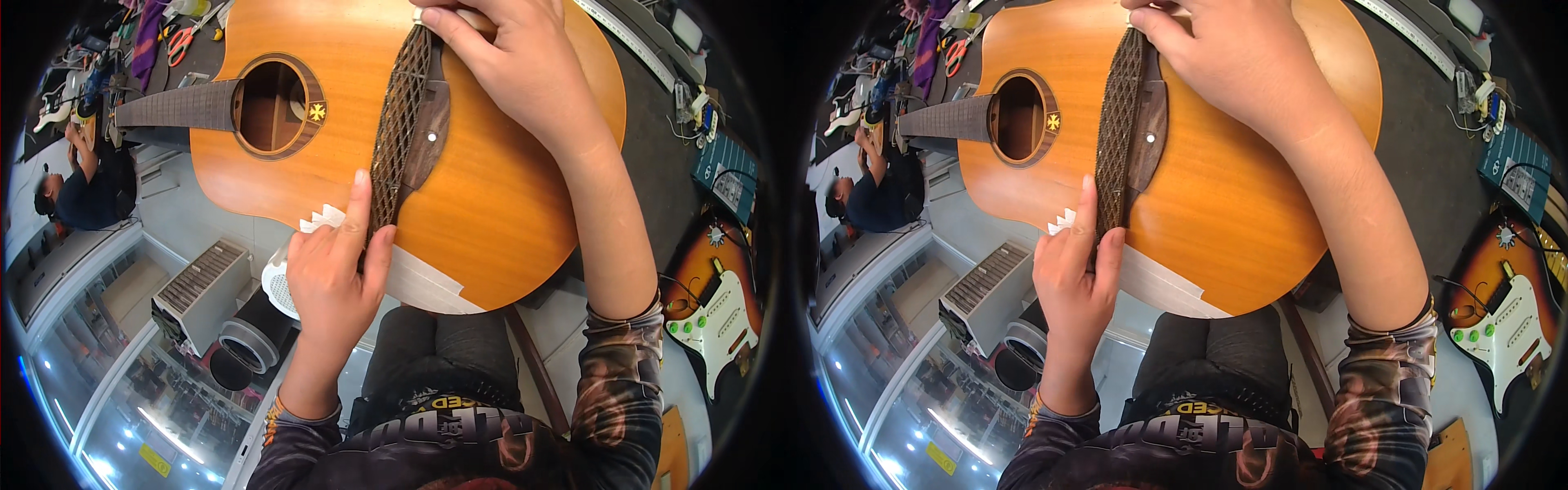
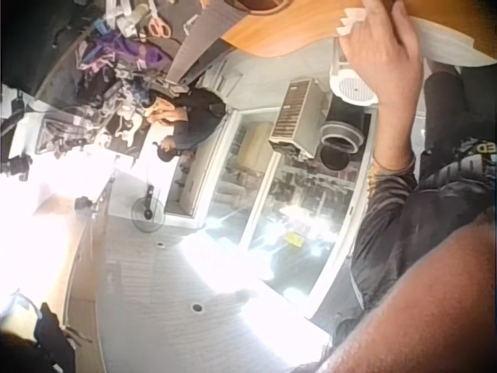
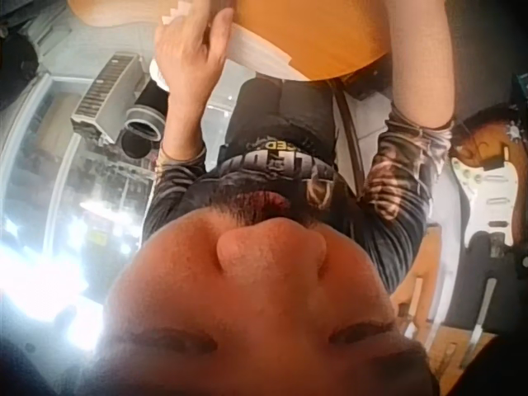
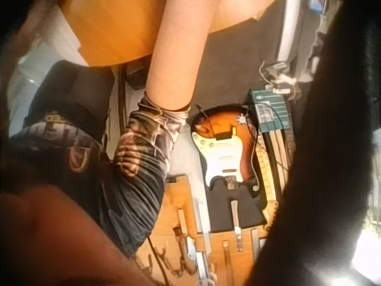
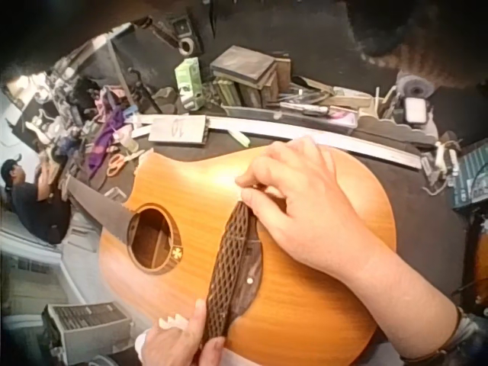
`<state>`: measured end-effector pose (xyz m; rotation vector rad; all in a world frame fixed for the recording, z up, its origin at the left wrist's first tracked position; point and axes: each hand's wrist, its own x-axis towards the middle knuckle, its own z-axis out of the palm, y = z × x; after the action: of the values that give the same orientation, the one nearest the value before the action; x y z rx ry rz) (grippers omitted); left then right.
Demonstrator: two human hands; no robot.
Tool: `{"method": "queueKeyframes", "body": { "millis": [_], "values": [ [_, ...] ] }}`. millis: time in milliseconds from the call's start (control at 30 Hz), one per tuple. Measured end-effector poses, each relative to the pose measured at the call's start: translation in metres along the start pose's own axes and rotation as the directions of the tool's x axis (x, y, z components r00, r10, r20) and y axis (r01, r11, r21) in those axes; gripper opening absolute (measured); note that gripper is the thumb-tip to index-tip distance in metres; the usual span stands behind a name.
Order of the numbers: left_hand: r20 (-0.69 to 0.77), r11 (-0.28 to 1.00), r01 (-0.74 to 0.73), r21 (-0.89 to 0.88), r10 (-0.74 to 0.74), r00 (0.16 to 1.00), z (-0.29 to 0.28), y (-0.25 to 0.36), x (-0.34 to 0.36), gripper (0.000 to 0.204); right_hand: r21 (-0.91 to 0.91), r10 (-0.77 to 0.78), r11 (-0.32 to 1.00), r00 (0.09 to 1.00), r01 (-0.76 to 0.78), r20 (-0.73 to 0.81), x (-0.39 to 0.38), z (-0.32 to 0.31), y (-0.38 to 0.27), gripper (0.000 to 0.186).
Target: The person files an acoustic guitar bridge using a rasp, then sands it with a sanding tool. After brushing away dust and replacing the masking tape around the bridge, the person sands the bridge with a small sanding block.
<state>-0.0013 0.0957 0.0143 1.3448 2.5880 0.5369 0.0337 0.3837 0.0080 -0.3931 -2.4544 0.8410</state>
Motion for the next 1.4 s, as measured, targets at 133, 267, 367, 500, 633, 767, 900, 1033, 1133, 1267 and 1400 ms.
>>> {"method": "queueKeyframes", "body": {
  "millis": [133, 267, 367, 500, 633, 767, 900, 1033, 1133, 1267, 1400],
  "values": [
    [-0.089, 0.998, -0.051, -0.022, 0.049, 0.995, 0.007, 0.003, 0.015, 0.068, 0.006, -0.034, 0.999, 0.999, 0.034, 0.014, 0.002, 0.0, 0.005, 0.011],
    [-0.082, 0.998, -0.052, -0.032, 0.049, 0.995, 0.006, 0.006, 0.028, 0.07, 0.02, 0.072, 0.997, 0.993, -0.074, 0.098, 0.007, -0.01, -0.009, 0.015],
    [-0.073, 0.998, -0.053, -0.036, 0.05, 0.996, 0.007, 0.011, 0.031, 0.069, 0.132, 0.024, 0.99, 0.989, -0.044, 0.145, 0.015, -0.008, 0.017, 0.014],
    [-0.021, 1.0, -0.014, -0.021, 0.013, 1.0, 0.006, 0.009, 0.018, 0.069, 0.068, 0.024, 0.997, 0.972, -0.041, 0.232, 0.014, -0.009, 0.012, 0.014],
    [-0.089, 0.996, -0.024, -0.091, 0.016, 0.996, 0.01, 0.012, 0.033, 0.067, 0.028, -0.086, 0.996, 0.994, 0.084, 0.069, 0.012, -0.001, 0.017, 0.012],
    [-0.105, 0.991, -0.041, -0.126, 0.028, 0.994, 0.011, 0.013, 0.039, 0.064, 0.003, -0.092, 0.996, 0.996, 0.092, -0.006, 0.013, 0.001, 0.023, 0.011],
    [-0.037, 0.995, -0.018, -0.093, 0.014, 0.999, 0.006, 0.004, 0.016, 0.063, 0.09, -0.156, 0.985, 0.98, 0.146, 0.119, 0.008, -0.003, 0.012, 0.012],
    [-0.095, 0.994, -0.056, -0.098, 0.047, 0.994, 0.01, 0.009, 0.044, 0.063, -0.013, -0.074, 0.997, 0.993, 0.073, -0.094, 0.018, 0.012, 0.026, 0.011],
    [-0.122, 0.991, -0.073, -0.108, 0.06, 0.991, 0.012, 0.009, 0.045, 0.063, -0.067, -0.008, 0.998, 0.994, 0.001, -0.105, 0.011, 0.005, 0.012, 0.011],
    [-0.045, 0.996, -0.039, -0.086, 0.035, 0.998, 0.006, 0.002, 0.015, 0.062, 0.057, -0.107, 0.993, 0.986, 0.101, 0.124, 0.007, -0.005, 0.012, 0.008],
    [-0.12, 0.992, -0.099, -0.076, 0.089, 0.989, 0.01, 0.008, 0.048, 0.063, -0.03, -0.06, 0.998, 0.997, 0.058, -0.054, 0.018, 0.008, 0.03, 0.011]
  ]
}}
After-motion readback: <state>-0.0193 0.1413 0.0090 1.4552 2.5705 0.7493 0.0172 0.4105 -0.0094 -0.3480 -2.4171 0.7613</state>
